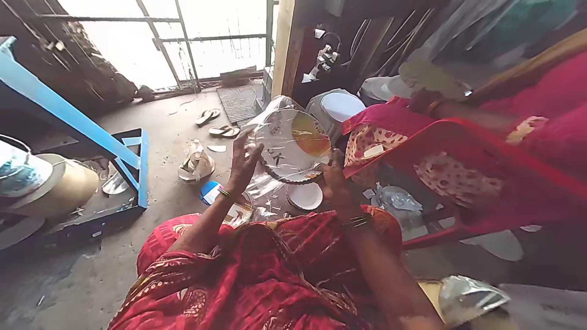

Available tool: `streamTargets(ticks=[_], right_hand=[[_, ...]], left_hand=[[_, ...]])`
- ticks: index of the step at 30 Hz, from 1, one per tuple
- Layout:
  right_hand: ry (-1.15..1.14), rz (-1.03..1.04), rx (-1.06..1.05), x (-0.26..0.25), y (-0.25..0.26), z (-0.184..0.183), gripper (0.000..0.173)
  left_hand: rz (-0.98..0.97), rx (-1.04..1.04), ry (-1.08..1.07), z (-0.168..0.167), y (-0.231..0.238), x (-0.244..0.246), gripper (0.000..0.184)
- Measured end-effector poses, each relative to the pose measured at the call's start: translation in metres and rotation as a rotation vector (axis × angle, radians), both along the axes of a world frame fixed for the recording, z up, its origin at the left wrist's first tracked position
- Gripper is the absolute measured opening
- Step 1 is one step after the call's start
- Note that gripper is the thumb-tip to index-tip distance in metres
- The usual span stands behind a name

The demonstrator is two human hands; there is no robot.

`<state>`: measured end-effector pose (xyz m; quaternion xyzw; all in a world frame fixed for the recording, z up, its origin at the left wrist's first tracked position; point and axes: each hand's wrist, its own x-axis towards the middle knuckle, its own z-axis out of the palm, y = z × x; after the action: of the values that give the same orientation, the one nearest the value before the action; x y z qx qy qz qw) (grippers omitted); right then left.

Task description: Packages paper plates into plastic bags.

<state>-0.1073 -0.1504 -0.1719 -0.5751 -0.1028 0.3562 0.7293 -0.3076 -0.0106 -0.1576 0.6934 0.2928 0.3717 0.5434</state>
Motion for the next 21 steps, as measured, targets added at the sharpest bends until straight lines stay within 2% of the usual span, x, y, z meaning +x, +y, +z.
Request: streamTargets(ticks=[2,7,9,14,16,17,20,21], right_hand=[[0.067,-0.048,0.018,-0.004,-0.001,0.004,0.076],[0.075,-0.133,0.054,-0.009,0.002,0.009,0.085],[0.081,-0.161,0.053,-0.011,0.004,0.008,0.084],[0.022,-0.18,0.014,-0.013,0.012,0.0,0.062],[-0.036,-0.115,-0.071,-0.008,0.012,-0.004,0.056],[-0.089,-0.042,-0.141,-0.001,0.01,-0.008,0.059],[-0.369,0.14,-0.408,0.022,0.005,-0.03,0.053],[-0.399,0.188,-0.461,0.027,0.004,-0.039,0.05]], left_hand=[[0.014,-0.151,-0.095,0.0,-0.01,0.003,0.07],[-0.132,-0.237,-0.029,0.0,-0.031,0.019,0.065],[-0.074,-0.279,-0.04,-0.006,-0.039,0.029,0.057],[0.014,-0.309,0.028,-0.002,-0.044,0.036,0.033],[0.014,-0.334,0.089,-0.003,-0.039,0.037,0.031],[-0.003,-0.355,0.136,-0.004,-0.035,0.035,0.032],[-0.076,-0.406,0.264,-0.013,-0.021,0.029,0.031],[-0.122,-0.425,0.272,-0.018,-0.017,0.027,0.028]])
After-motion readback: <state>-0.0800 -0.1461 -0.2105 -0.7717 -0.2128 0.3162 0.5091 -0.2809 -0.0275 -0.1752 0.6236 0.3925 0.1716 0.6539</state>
